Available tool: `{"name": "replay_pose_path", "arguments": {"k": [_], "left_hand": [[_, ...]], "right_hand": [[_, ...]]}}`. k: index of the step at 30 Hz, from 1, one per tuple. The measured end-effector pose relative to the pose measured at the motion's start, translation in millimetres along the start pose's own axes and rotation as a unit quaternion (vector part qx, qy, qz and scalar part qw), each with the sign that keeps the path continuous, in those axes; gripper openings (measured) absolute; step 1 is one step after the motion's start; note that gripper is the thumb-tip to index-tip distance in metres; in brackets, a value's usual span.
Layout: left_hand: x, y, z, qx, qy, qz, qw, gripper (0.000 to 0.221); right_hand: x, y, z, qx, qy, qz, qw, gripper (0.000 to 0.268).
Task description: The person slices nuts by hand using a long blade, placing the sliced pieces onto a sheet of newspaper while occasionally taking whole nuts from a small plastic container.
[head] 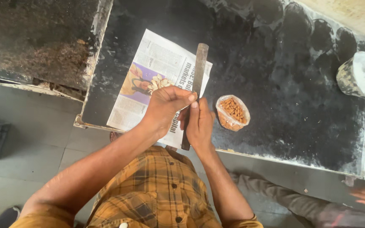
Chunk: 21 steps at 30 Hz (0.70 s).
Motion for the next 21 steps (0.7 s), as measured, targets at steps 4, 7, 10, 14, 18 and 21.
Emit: {"name": "replay_pose_path", "arguments": {"k": [4,7,10,14,18,21], "left_hand": [[-11,9,-2,-0.015,0.004,0.040,0.999,0.011],[-28,26,-13,-0.051,0.008,0.042,0.998,0.014],[-52,56,-29,-0.099,0.025,0.082,0.991,0.017],[-91,81,-48,-0.075,0.039,0.076,0.993,0.020],[-121,99,-59,-0.067,0.092,0.081,0.990,0.024],[-129,107,-58,-0.022,0.158,0.063,0.985,0.027]], "right_hand": [[5,6,12,0.071,0.039,-0.024,0.996,0.026],[10,15,35,0.156,0.126,-0.070,0.977,0.023],[28,23,65,0.218,0.170,-0.075,0.958,0.023],[36,27,101,0.237,0.211,-0.103,0.943,0.019],[36,25,130,0.259,0.187,-0.099,0.942,0.014],[32,28,140,0.267,0.186,-0.077,0.942,0.015]]}}
Point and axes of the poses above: each hand's wrist, its own y-axis towards the middle knuckle, its own x-axis out of the palm, z = x × y, the point moved 2 cm from there along y, towards the middle knuckle, and after that the axes turned 2 degrees about z, right-handed, at the moved point
